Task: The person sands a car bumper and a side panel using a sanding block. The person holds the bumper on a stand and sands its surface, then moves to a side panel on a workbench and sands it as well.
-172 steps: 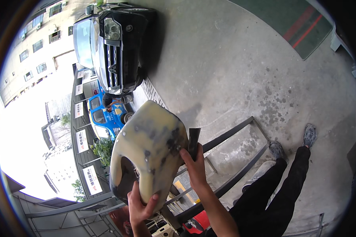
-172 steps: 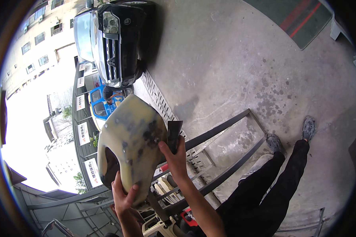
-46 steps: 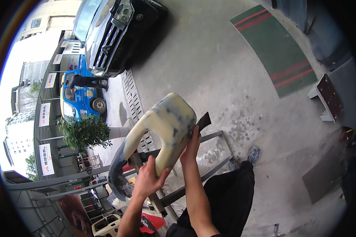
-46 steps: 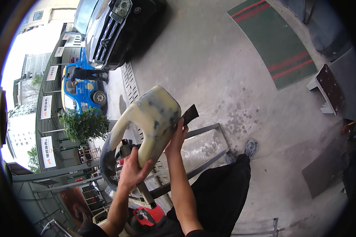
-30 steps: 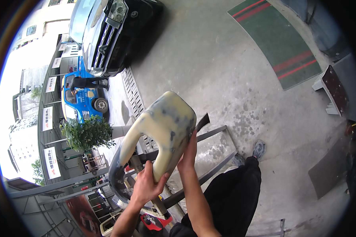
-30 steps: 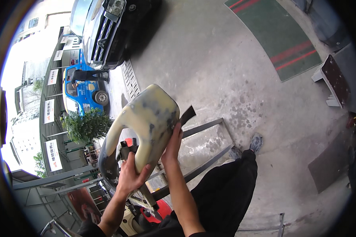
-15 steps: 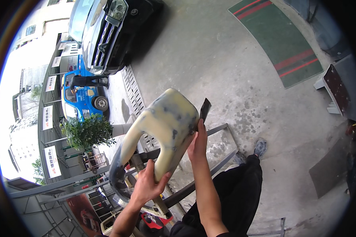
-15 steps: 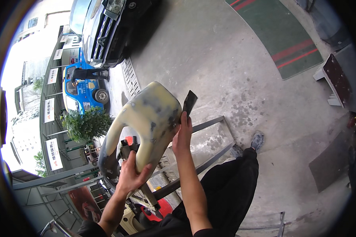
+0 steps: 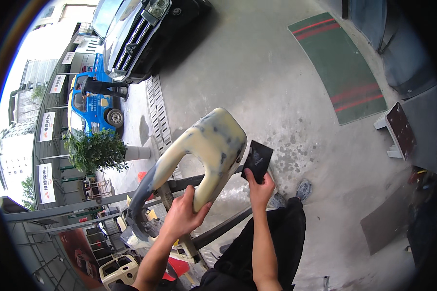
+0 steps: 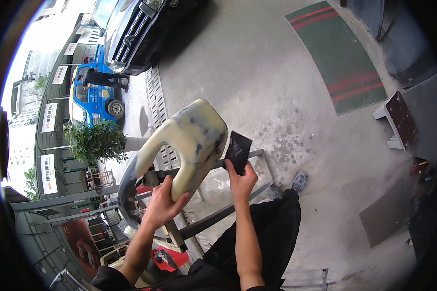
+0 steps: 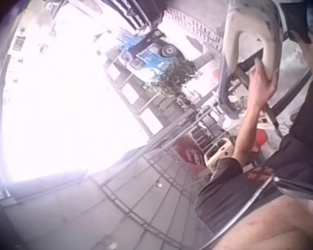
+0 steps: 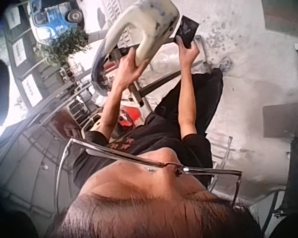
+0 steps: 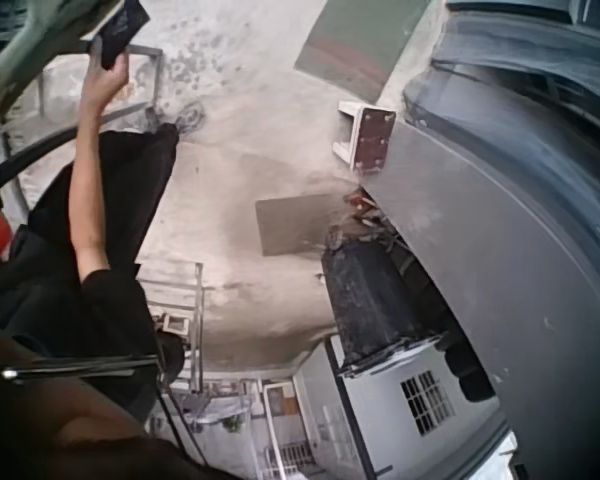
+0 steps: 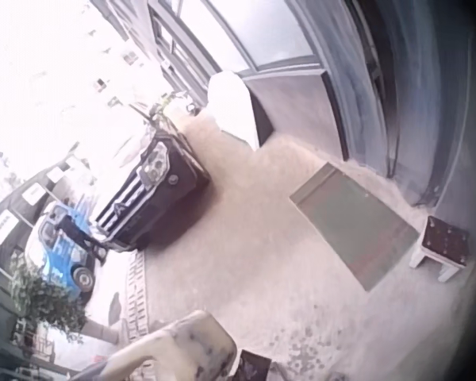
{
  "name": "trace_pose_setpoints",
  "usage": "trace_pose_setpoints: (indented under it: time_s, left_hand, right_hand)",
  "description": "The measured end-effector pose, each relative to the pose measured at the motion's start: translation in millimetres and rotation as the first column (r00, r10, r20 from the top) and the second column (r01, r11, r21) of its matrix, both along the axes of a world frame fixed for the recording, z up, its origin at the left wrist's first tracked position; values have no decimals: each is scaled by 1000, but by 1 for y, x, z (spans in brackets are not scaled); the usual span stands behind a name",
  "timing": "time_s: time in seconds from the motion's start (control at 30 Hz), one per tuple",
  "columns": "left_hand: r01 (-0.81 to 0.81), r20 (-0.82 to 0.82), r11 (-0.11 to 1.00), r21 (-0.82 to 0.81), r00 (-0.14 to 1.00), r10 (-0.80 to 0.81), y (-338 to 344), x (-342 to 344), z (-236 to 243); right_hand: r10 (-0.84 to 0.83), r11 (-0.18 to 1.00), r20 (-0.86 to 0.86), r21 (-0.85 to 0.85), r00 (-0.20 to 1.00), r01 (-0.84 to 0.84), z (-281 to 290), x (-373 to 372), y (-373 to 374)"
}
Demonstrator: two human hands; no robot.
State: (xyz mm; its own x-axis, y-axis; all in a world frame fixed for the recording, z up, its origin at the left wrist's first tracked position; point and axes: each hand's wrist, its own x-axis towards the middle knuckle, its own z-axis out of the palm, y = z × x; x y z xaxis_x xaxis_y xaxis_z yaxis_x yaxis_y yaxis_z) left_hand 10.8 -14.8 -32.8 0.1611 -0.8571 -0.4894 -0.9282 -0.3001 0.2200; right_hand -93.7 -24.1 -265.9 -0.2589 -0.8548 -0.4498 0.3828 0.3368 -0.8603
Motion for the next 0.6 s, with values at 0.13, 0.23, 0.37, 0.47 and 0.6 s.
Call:
trace_pose_setpoints:
  time_s: [0.13, 0.23, 0.37, 0.47, 0.6]
  left_hand:
    - [12, 16, 1000, -19, 1000, -11, 3, 1, 2]
    - [33, 21, 998, -47, 999, -32, 4, 1, -2]
    - [35, 37, 998, -59, 999, -33, 5, -2, -5]
    - [54, 55, 996, -75, 997, -50, 8, -2, -4]
    - [68, 72, 993, -99, 996, -61, 5, -9, -3]
  right_hand:
    - [62, 964, -177, -243, 982, -104, 8, -4, 5]
    - [29, 930, -217, -353, 976, -106, 3, -3, 7]
    - [98, 967, 80, -241, 992, -76, 7, -3, 9]
    - [276, 938, 27, -223, 961, -264, 7, -21, 3]
    - [355, 929, 323, -226, 877, -293, -16, -19, 8]
